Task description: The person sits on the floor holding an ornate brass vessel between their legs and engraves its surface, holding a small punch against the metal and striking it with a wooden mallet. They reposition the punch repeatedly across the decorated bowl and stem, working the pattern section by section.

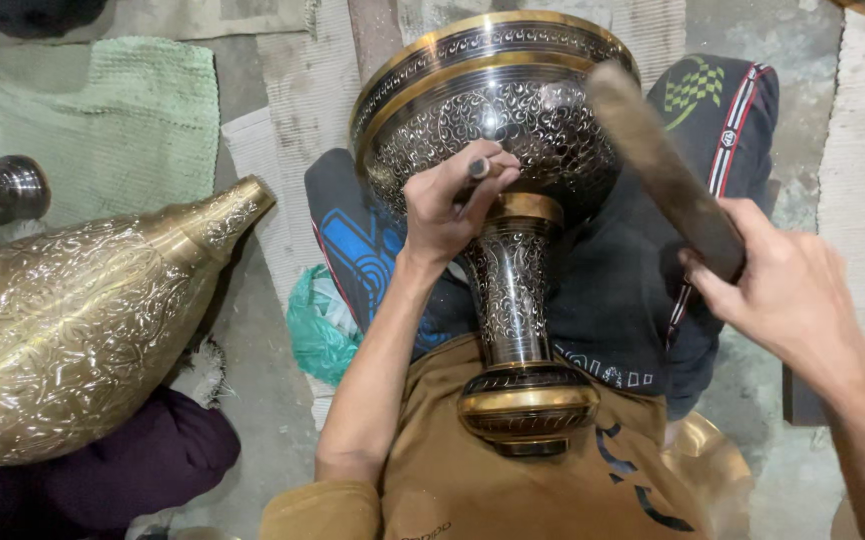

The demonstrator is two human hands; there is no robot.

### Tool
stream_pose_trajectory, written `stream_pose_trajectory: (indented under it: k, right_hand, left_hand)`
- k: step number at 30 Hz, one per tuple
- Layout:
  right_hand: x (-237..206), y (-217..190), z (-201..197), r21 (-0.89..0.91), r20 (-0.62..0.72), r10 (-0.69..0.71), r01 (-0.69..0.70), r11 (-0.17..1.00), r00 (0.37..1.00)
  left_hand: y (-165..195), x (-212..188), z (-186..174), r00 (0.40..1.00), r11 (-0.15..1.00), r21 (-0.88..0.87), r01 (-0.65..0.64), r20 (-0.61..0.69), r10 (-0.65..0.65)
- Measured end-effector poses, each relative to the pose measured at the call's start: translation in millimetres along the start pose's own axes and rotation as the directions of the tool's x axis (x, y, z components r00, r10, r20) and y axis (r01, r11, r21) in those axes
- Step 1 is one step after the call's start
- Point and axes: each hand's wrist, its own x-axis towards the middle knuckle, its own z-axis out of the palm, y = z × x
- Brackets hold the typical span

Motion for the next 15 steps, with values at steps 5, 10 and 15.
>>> stream_pose_trajectory:
  k: [5,10,15]
  right_hand:
    - [16.3,-31.6,-39.0,-0.325,0.042,-0.126,0.133,0.936,0.991]
    - [9.3,-35.4,-68.6,0.098,-0.277,-0.382,0.421,0.902,0.882]
    - [13.8,-27.2,-78.1,-0.236,-0.251,-0.479,0.426,0.873,0.841]
  left_hand:
    - [-2.1,-2.5,3.5,0.999,1.0,0.002,-0.005,-0.04,0.005]
    - [-7.2,-11.3,2.8,1.0,0.998,0.054,-0.017,-0.011,0.017]
    - [-11.3,-16.0,1.7,0.998,0.98,0.187,0.063,-0.001,-0.064]
